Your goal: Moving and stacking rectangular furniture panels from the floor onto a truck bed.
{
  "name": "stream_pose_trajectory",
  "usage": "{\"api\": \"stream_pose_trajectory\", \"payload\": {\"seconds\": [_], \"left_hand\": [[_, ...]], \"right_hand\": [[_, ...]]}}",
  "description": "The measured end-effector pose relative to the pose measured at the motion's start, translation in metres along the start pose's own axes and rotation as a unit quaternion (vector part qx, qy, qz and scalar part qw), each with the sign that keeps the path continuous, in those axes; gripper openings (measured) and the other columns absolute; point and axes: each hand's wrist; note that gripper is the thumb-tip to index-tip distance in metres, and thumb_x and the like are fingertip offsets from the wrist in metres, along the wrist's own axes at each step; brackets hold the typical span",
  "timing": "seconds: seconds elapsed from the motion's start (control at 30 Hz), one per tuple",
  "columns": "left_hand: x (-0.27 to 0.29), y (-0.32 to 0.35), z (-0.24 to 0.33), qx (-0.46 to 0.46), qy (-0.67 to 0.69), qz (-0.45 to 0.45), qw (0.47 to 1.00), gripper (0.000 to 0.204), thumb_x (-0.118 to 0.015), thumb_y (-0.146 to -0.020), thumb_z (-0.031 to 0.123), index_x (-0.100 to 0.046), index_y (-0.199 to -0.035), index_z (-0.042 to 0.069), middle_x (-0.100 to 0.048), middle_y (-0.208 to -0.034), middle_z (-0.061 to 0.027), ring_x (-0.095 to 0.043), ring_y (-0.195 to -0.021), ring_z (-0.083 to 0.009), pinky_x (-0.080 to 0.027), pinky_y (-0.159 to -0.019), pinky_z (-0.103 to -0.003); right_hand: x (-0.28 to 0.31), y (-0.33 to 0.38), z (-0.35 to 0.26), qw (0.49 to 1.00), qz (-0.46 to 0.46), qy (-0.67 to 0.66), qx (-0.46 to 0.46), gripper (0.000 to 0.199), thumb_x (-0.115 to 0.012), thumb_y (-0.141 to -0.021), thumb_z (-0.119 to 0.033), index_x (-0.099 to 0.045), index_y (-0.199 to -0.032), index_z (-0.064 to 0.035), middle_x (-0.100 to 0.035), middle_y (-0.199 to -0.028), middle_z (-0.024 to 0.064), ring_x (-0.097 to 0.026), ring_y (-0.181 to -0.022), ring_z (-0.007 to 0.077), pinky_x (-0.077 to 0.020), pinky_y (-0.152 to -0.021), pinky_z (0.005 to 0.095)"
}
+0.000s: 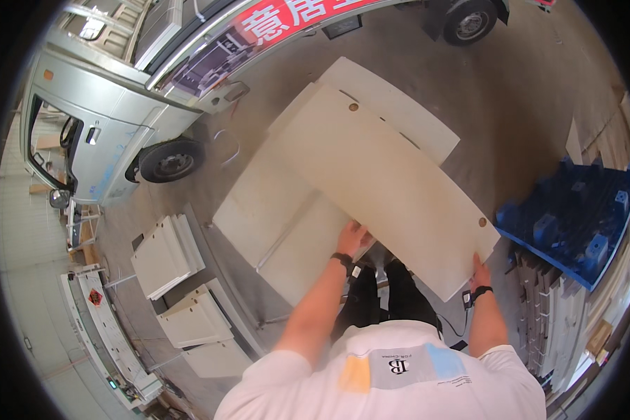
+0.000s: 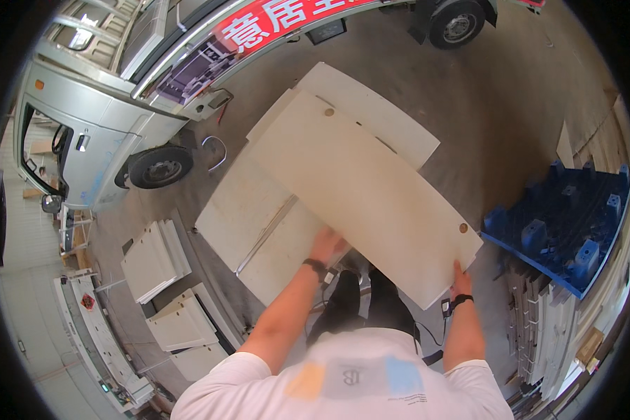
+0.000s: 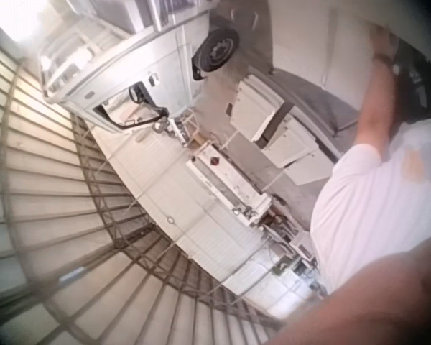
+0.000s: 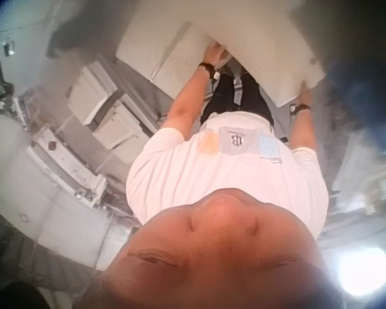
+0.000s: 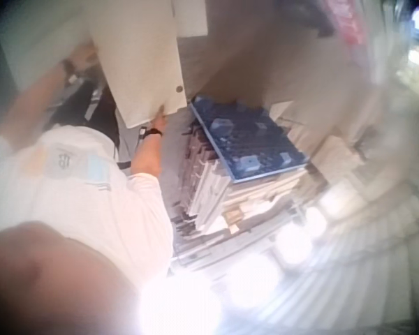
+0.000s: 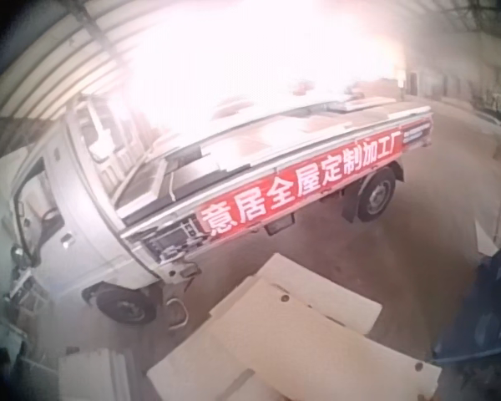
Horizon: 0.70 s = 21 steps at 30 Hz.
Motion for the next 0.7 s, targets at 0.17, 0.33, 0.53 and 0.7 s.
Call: {"api": "stream_pose_trajectory", "payload": {"seconds": [0.17, 0.33, 0.53, 0.7], "left_hand": [[0.087, 0.028, -0.021, -0.008, -0.006, 0.104, 0.994, 0.023, -0.059, -0.099, 0.026, -0.062, -0.107, 0.004, -0.066, -0.087, -0.006, -0.064, -0.072, -0.0154, -0.054, -0.064, -0.03], [0.226, 0.083, -0.065, -0.043, 0.016, 0.297, 0.954, 0.028, -0.059, -0.099, 0.025, -0.06, -0.121, 0.008, -0.065, -0.087, -0.0056, -0.065, -0.074, -0.0168, -0.054, -0.062, -0.031], [0.321, 0.123, -0.078, 0.066, 0.165, 0.468, 0.866, 0.033, -0.057, -0.099, 0.031, -0.061, -0.117, 0.004, -0.065, -0.094, -0.0066, -0.063, -0.08, -0.0196, -0.052, -0.068, -0.035], [0.335, 0.104, -0.078, 0.182, 0.225, 0.467, 0.836, 0.048, -0.055, -0.101, 0.042, -0.06, -0.121, -0.002, -0.068, -0.107, -0.0093, -0.065, -0.095, -0.0238, -0.053, -0.08, -0.039]], "right_hand": [[-0.01, 0.031, 0.043, 0.972, -0.006, -0.11, -0.209, 0.083, -0.055, -0.086, -0.077, -0.052, -0.14, -0.0138, -0.063, -0.129, 0.008, -0.063, -0.107, 0.0224, -0.0507, -0.089, 0.0422], [-0.022, 0.043, 0.064, 0.969, 0.046, -0.2, -0.14, 0.084, -0.055, -0.087, -0.076, -0.051, -0.142, -0.012, -0.062, -0.133, 0.0119, -0.062, -0.114, 0.0276, -0.0498, -0.095, 0.0438], [-0.026, 0.043, 0.059, 0.963, 0.065, -0.235, -0.113, 0.081, -0.058, -0.089, -0.07, -0.051, -0.141, -0.0079, -0.06, -0.137, 0.0132, -0.061, -0.118, 0.031, -0.0497, -0.099, 0.0454], [-0.029, 0.051, 0.062, 0.956, 0.081, -0.259, -0.108, 0.068, -0.057, -0.096, -0.061, -0.05, -0.14, -0.0097, -0.058, -0.139, 0.0102, -0.058, -0.122, 0.0307, -0.0475, -0.103, 0.045]]}}
Point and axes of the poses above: each hand's wrist, its own y-axis away from the middle knuckle, its own x-axis out of the back of the hand, z = x × y
